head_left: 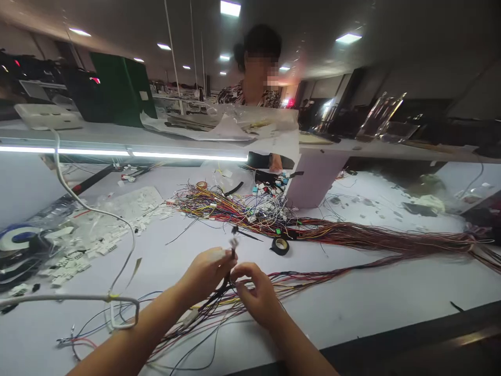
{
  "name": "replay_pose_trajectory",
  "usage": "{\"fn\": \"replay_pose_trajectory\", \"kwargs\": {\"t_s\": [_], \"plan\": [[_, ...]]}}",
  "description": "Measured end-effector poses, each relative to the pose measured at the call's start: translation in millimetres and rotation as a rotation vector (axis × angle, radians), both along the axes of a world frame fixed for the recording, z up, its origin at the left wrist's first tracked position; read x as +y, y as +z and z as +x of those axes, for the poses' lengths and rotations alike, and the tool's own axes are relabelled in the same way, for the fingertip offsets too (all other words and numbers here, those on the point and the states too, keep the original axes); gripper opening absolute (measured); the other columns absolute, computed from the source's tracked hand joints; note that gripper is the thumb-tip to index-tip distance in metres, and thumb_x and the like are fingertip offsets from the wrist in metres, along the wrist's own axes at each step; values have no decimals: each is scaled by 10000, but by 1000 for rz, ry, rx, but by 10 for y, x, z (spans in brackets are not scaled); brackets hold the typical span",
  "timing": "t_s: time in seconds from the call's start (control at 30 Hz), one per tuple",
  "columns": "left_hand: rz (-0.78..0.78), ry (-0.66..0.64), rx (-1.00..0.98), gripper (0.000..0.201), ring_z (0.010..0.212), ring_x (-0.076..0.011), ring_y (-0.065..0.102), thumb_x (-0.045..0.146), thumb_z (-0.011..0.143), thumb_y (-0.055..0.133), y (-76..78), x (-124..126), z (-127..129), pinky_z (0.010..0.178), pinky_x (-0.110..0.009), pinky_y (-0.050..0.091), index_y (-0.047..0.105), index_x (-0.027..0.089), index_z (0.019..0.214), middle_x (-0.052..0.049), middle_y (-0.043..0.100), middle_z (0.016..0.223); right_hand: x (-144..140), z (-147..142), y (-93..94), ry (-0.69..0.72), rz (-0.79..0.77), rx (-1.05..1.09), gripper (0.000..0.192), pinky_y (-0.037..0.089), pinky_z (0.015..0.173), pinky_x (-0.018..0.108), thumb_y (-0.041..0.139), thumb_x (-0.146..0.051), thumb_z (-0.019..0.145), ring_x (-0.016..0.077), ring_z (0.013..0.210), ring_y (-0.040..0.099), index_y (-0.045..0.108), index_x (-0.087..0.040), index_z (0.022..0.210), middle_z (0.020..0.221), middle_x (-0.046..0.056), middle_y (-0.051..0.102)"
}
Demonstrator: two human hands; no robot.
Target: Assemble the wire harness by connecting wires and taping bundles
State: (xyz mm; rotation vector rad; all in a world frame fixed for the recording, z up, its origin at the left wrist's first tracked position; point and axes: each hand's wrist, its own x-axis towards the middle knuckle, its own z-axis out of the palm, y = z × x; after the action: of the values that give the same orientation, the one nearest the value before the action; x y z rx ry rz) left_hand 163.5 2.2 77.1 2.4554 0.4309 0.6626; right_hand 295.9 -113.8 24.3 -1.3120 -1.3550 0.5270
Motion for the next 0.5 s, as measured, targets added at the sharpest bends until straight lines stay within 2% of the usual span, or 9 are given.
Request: {"fn": "replay_pose_trajectory", "kwargs": {"t_s": [0.1,0.2,0.27,0.37,0.5], "plan": [[-250,131,13,243,686,-156,570,380,936,394,-59,-37,-8,668,-271,443,574,222,895,9,614,730,-58,-101,-48,-43,170,-271,347,454,837,362,545,-85,803,179,875,575,538,-242,1112,934,29,627],[-525,155,32,291,604,-140,509,459,933,372,-111,-27,8,621,-260,426,543,226,901,51,527,638,-7,-192,-80,-75,246,-437,371,439,817,377,540,-83,821,184,849,553,538,-264,1144,926,34,605],[-651,149,29,315,597,-135,482,495,915,396,-143,5,21,605,-253,417,542,218,877,59,497,627,24,-230,-91,-84,229,-440,403,442,801,366,535,-63,784,188,856,538,558,-267,1130,935,36,588],[-741,158,38,333,618,-132,483,513,879,458,-181,40,9,597,-250,417,547,202,796,45,523,664,35,-248,-102,-66,178,-402,434,451,794,361,541,-66,728,203,885,529,587,-260,1114,944,40,580],[-836,228,-59,362,574,-128,499,527,877,481,-261,-9,-89,568,-260,427,565,184,796,19,594,676,9,-228,-113,-63,175,-323,341,458,820,365,463,-80,805,203,896,562,600,-239,1074,956,53,630]]}}
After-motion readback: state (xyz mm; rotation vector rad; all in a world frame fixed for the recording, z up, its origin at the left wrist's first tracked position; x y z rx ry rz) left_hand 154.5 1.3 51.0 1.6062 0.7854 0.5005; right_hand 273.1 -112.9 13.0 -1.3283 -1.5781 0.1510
